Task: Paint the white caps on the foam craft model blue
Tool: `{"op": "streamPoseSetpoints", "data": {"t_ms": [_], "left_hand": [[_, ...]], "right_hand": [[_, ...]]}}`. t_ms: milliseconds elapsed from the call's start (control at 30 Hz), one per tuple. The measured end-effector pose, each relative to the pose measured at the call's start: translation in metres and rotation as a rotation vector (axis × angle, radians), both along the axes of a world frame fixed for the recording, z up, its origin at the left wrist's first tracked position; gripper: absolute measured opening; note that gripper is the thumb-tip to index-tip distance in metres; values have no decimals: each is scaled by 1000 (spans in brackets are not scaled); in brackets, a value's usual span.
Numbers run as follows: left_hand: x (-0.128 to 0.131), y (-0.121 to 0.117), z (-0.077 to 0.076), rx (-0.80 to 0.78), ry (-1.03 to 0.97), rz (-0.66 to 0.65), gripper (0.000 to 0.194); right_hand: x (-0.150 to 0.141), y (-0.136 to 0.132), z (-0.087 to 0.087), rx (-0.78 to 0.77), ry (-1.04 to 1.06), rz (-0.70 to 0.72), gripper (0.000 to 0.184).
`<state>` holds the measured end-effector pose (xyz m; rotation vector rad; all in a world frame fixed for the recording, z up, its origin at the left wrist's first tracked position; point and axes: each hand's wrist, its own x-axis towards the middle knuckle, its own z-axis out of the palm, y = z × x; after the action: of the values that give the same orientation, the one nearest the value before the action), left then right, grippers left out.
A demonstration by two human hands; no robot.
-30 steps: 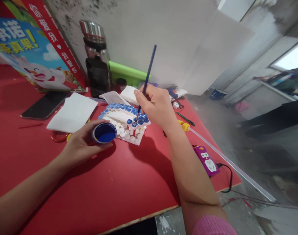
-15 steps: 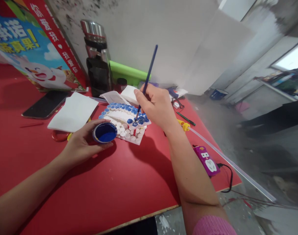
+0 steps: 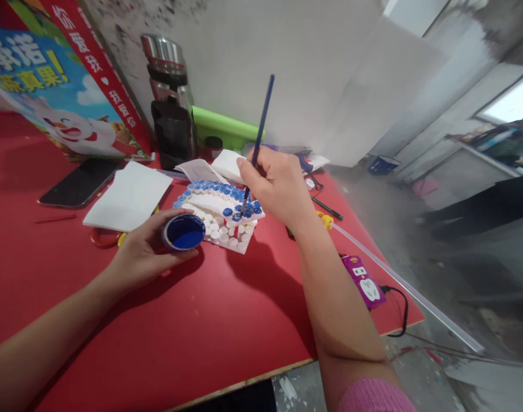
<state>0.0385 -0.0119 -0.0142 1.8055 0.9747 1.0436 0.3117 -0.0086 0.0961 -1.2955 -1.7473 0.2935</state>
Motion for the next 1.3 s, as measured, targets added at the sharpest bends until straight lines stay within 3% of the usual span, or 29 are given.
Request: {"op": "streamPoseSetpoints", "data": {"t_ms": [1300], "left_hand": [[1, 0, 3, 1, 27, -2, 65]], "right_hand": [[-7, -7, 4, -33, -13, -13, 37]]}}
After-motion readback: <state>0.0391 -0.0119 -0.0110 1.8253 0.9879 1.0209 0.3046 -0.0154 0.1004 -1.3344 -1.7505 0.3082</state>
